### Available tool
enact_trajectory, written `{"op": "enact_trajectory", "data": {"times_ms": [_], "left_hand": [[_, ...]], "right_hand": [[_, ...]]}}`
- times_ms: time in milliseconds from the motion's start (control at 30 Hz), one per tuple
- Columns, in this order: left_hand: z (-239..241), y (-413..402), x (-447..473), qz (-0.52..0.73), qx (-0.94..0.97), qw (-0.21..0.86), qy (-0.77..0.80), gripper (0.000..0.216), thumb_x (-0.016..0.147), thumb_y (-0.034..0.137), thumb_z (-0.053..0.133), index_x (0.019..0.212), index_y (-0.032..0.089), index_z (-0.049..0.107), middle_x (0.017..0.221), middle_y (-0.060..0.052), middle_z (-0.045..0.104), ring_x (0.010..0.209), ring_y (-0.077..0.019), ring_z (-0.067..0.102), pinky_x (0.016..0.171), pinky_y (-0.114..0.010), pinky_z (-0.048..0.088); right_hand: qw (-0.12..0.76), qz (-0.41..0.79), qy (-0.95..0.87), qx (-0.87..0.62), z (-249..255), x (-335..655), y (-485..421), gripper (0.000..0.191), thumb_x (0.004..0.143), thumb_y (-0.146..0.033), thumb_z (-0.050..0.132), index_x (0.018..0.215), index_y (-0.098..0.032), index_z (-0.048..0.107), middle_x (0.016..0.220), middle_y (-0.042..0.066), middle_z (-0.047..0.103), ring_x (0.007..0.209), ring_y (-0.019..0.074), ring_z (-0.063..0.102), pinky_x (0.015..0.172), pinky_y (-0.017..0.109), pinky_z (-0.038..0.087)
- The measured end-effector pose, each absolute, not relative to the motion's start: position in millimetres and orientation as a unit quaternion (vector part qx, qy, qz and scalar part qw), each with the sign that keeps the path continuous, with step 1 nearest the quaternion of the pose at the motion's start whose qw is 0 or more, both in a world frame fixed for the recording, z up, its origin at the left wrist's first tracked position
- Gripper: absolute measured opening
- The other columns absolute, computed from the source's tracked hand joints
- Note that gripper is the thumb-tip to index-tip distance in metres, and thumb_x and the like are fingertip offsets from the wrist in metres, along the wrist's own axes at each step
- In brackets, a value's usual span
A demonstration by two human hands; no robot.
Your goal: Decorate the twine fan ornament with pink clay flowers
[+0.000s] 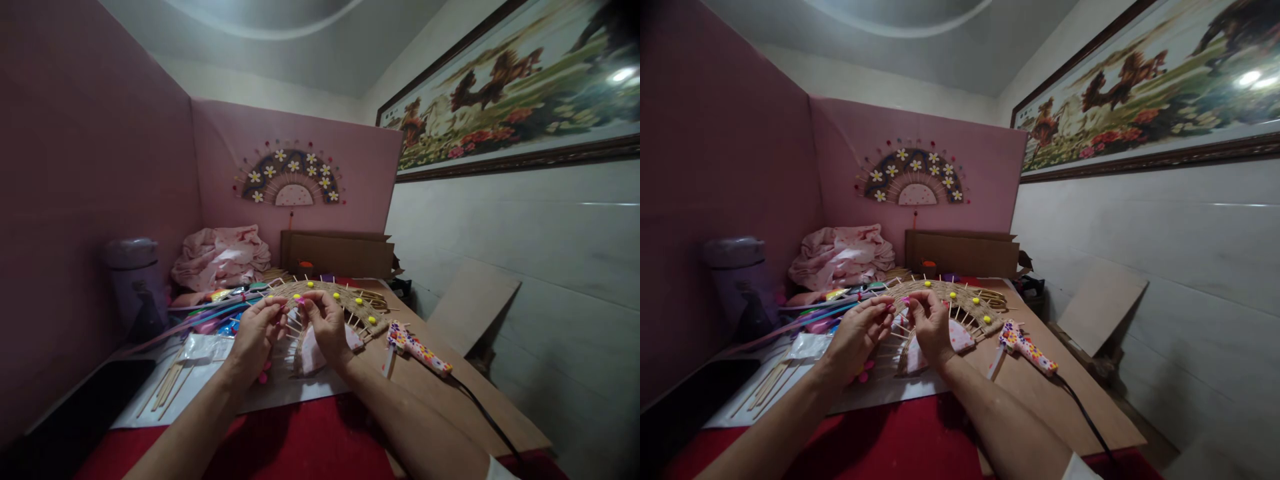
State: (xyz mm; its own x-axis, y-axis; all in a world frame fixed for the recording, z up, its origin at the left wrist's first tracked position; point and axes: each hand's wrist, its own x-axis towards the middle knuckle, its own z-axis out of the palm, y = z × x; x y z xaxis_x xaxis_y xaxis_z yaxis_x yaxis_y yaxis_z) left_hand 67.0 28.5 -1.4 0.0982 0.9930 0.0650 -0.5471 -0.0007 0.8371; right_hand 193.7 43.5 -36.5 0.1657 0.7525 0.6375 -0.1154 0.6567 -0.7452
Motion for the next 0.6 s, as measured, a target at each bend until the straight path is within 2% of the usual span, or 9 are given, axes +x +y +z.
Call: {"op": "enact_trajectory", "data": {"times_ms": [100,267,400,600], "left_hand": [[-4.7,29.2,67.1,0.593,0.396,0.640,0.287,0.024,0.058,0.022,0.078,0.071,0.011,0.061,0.062,0.001,0.060,0.049,-0.0048,0.052,0.047,-0.014,0.042],[-5.0,26.4,65.7,0.565,0.456,0.620,0.297,0.034,0.053,0.033,0.082,0.061,0.012,0.057,0.044,0.006,0.046,0.038,-0.0023,0.036,0.036,-0.014,0.023],[-6.0,26.9,65.0,0.551,0.455,0.632,0.299,0.039,0.049,0.035,0.084,0.060,0.013,0.054,0.046,0.006,0.046,0.038,-0.0021,0.035,0.037,-0.015,0.023],[-14.4,33.1,65.0,0.500,0.496,0.648,0.290,0.042,0.055,0.046,0.079,0.060,0.013,0.053,0.041,0.008,0.039,0.033,-0.0009,0.024,0.034,-0.016,0.012]], "right_hand": [[0.693,0.320,-0.587,-0.271,-36.4,191.1,40.2,0.012,0.079,-0.030,0.061,0.084,-0.019,0.058,0.060,-0.003,0.054,0.051,0.0104,0.051,0.049,0.024,0.045],[0.678,0.308,-0.611,-0.268,-38.6,189.5,39.2,0.006,0.077,-0.025,0.064,0.080,-0.020,0.063,0.064,-0.002,0.056,0.053,0.0108,0.051,0.049,0.023,0.044],[0.689,0.223,-0.640,-0.258,-38.6,192.0,42.1,0.002,0.075,-0.021,0.066,0.075,-0.020,0.067,0.074,0.001,0.058,0.071,0.0142,0.054,0.065,0.027,0.047],[0.702,0.206,-0.635,-0.246,-35.4,192.8,41.2,0.002,0.074,-0.021,0.069,0.074,-0.023,0.070,0.076,0.000,0.054,0.075,0.0140,0.053,0.068,0.026,0.044]]}}
